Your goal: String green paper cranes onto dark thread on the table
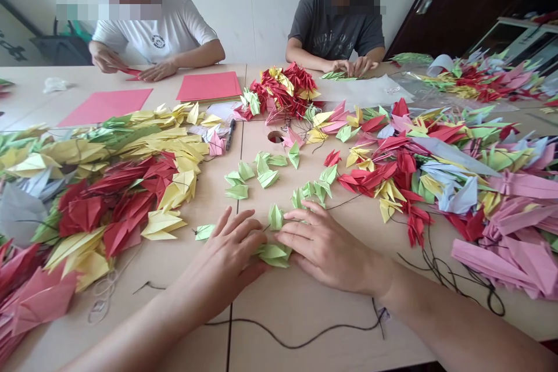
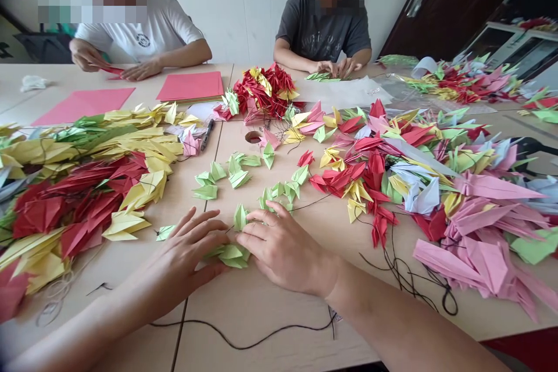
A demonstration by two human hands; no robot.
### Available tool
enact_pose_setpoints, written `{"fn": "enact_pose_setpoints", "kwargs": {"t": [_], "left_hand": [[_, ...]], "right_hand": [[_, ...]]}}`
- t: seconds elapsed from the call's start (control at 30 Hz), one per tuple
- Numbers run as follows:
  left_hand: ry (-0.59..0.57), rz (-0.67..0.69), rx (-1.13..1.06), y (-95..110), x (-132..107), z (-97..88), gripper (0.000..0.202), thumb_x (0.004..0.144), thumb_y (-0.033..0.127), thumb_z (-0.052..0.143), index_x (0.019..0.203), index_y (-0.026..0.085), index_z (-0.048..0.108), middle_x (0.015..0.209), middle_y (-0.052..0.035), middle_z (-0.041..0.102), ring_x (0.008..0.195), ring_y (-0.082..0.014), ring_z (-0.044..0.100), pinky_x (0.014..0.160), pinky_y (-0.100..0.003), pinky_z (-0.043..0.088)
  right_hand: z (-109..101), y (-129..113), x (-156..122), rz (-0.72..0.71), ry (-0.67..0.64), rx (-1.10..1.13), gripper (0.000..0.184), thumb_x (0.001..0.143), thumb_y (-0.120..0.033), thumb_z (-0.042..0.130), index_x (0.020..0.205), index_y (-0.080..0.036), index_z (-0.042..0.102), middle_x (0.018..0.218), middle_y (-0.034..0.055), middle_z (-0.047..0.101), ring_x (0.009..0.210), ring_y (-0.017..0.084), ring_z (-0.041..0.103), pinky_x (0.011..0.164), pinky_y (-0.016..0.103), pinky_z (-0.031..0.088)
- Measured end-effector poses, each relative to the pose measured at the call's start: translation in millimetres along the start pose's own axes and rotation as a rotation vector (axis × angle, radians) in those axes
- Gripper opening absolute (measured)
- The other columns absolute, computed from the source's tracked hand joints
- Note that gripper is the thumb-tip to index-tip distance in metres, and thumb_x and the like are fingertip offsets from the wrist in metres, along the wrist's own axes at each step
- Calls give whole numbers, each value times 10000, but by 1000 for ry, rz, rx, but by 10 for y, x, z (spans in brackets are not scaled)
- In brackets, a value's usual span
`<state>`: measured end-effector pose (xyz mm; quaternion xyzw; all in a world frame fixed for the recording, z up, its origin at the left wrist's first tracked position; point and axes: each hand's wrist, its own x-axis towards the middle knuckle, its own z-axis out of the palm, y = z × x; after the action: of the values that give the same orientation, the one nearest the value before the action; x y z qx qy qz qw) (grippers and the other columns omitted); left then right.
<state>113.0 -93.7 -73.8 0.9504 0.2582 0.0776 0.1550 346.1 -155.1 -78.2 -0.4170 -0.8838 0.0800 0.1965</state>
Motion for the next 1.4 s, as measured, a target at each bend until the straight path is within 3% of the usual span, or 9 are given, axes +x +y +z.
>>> {"fn": "enact_pose_setpoints", "kwargs": {"t": [0.1, 0.23, 0.7, 0.87, 1.07, 1.2, 1.3, 1.4], "left_hand": [[39, -13, 1, -11, 12, -8, 135, 902, 257, 656, 1005, 218, 579, 1105, -66, 649, 1214, -300, 533, 1124, -593, 300], [72, -35, -30, -6, 17, -15, 153, 891, 277, 675, 935, 213, 544, 1069, -58, 636, 1112, -267, 561, 1077, -542, 350], [241, -3, -53, 33, 79, 26, 203, 889, 272, 673, 985, 222, 501, 1108, -72, 638, 1132, -269, 565, 1055, -521, 390], [218, 55, 3, 91, 250, -64, 195, 882, 271, 681, 959, 198, 517, 1091, -92, 651, 1092, -285, 575, 979, -502, 453], [130, 47, 20, 169, 444, -20, 235, 826, 252, 740, 931, 189, 540, 1090, -92, 664, 1068, -297, 592, 955, -499, 469], [66, 35, 20, 170, 406, 12, 199, 835, 236, 723, 941, 197, 560, 1031, -72, 674, 1018, -289, 604, 886, -459, 497], [48, 13, 29, 126, 339, -28, 149, 863, 268, 691, 921, 198, 572, 982, -74, 667, 973, -298, 606, 830, -453, 503], [37, -26, 39, 75, 278, -75, 152, 894, 348, 652, 889, 215, 579, 957, -63, 662, 935, -289, 610, 794, -433, 499]], "right_hand": [[-6, 29, 4, 60, 50, 7, 203, 900, -136, 602, 1093, -118, 665, 1023, 86, 695, 1037, 259, 590, 1068, 500, 370], [-28, 66, -5, 122, 128, -14, 156, 881, -129, 611, 1013, -102, 689, 939, 100, 699, 907, 253, 625, 998, 484, 446], [-79, 86, -9, 233, 258, 11, 144, 894, -114, 607, 1007, -100, 695, 912, 106, 715, 897, 273, 642, 885, 482, 514], [-120, 112, -35, 337, 296, 69, 150, 909, -127, 599, 1025, -96, 689, 975, 129, 722, 930, 274, 663, 839, 450, 536], [-231, 133, -59, 402, 207, 188, 143, 875, -140, 678, 1016, -140, 704, 968, 60, 734, 911, 193, 692, 794, 311, 564], [-409, 198, -110, 386, 46, 270, 226, 896, -254, 697, 1108, -179, 711, 1073, 56, 735, 994, 202, 685, 860, 324, 549], [-562, 268, -165, 461, 109, 281, 204, 936, -283, 640, 1094, -183, 720, 1098, 63, 737, 1019, 208, 683, 875, 326, 537], [-694, 332, -224, 554, 129, 262, 145, 924, -259, 635, 1010, -205, 738, 1000, 32, 757, 917, 192, 705, 789, 292, 537]]}}
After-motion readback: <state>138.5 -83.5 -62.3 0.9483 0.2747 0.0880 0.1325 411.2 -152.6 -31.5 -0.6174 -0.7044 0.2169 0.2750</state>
